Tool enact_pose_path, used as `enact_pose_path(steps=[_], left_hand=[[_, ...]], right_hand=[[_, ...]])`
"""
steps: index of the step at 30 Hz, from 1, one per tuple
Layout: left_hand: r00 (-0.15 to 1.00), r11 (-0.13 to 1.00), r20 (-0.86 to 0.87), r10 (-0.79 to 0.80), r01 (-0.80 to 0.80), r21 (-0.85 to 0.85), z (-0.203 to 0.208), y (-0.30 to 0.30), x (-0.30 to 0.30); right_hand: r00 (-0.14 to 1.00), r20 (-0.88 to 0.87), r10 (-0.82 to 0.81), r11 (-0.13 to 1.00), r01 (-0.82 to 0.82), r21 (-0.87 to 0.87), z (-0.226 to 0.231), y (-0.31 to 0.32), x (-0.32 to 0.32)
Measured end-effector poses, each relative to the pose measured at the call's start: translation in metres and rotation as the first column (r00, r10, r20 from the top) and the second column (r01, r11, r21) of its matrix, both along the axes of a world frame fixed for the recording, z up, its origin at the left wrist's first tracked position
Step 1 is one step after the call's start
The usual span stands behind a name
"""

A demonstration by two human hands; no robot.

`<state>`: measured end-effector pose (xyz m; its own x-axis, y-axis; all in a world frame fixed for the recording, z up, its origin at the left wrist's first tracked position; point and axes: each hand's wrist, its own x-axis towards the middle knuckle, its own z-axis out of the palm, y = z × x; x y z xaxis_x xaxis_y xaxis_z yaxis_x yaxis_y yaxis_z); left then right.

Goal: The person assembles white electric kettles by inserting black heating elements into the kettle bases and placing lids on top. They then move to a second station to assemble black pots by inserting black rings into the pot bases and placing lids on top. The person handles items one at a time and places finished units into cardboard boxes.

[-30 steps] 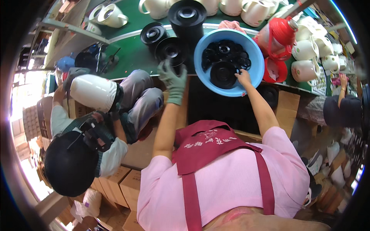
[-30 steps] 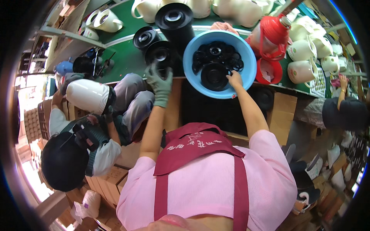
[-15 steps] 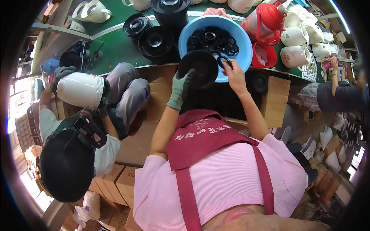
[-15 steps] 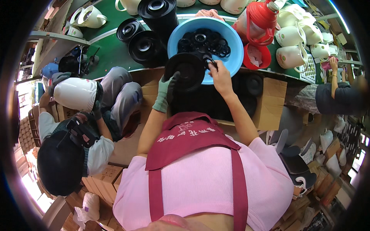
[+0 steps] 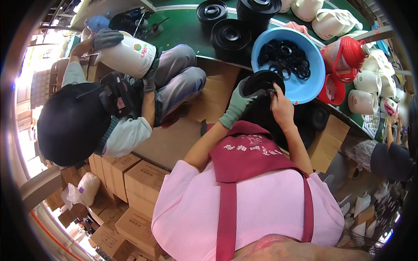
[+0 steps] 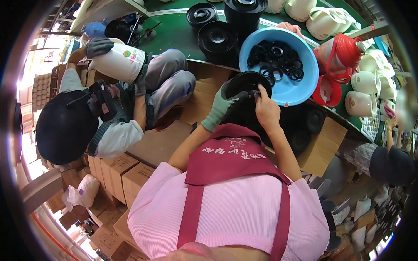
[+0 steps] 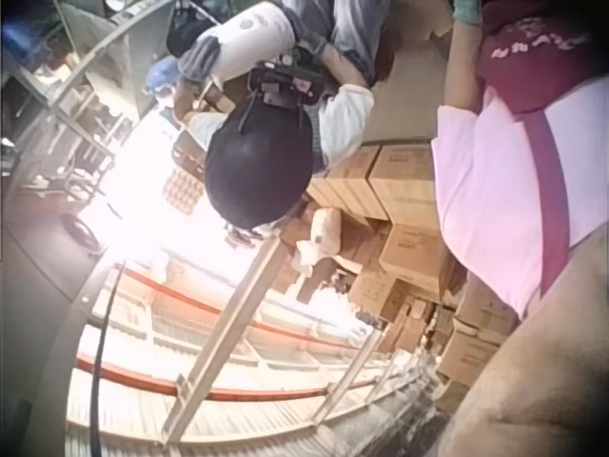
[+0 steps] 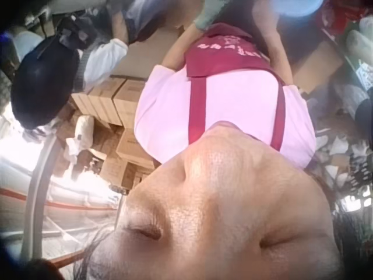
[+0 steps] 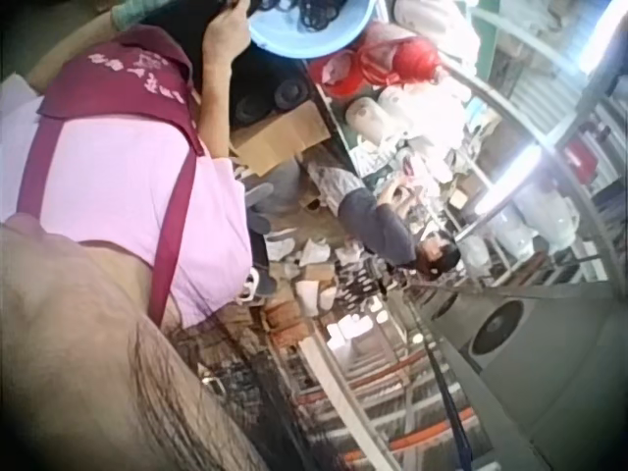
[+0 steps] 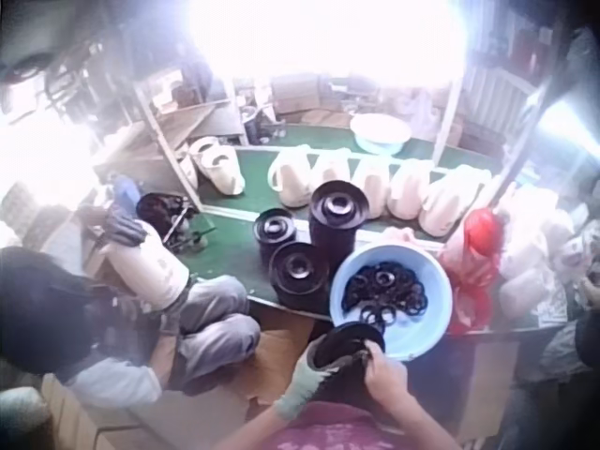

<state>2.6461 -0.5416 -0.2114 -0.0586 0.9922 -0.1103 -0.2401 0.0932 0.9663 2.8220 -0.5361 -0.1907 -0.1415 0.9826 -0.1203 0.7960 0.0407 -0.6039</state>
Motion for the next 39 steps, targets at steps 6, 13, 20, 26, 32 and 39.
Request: enact_pose_path(steps=[6,13,20,26,32,39], left_hand=[[0.984,0.996,-0.18,-0.009,0.024,0.083,-0.001,-0.009,0.004],[0.946,0.98,-0.284,-0.156,0.185,0.079,0.011,-0.005,-0.006],[0.968,0.995,-0.234,-0.095,0.1,0.011,0.008,-0.007,-0.007],[0.992,0.997,-0.12,-0.05,0.043,-0.066,-0.008,-0.001,-0.026],[0.973,0.996,-0.224,-0.057,0.039,-0.085,-0.016,0.004,-0.039],[0.991,0.995,-0.096,0.088,-0.091,-0.034,0.005,0.07,-0.08]], right_hand=[[0.928,0.365,0.081,0.995,-0.053,-0.085,0.008,0.003,0.003],[0.991,0.017,0.134,0.9,-0.114,-0.422,0.011,0.011,0.016],[0.99,0.108,-0.096,0.971,0.117,-0.21,0.018,0.001,0.007],[0.986,-0.023,-0.168,0.985,0.169,0.035,0.029,0.011,0.017],[0.833,-0.546,-0.097,0.991,0.031,-0.128,-0.025,0.015,-0.001],[0.669,-0.673,-0.317,0.883,-0.051,-0.466,-0.024,0.018,-0.015]])
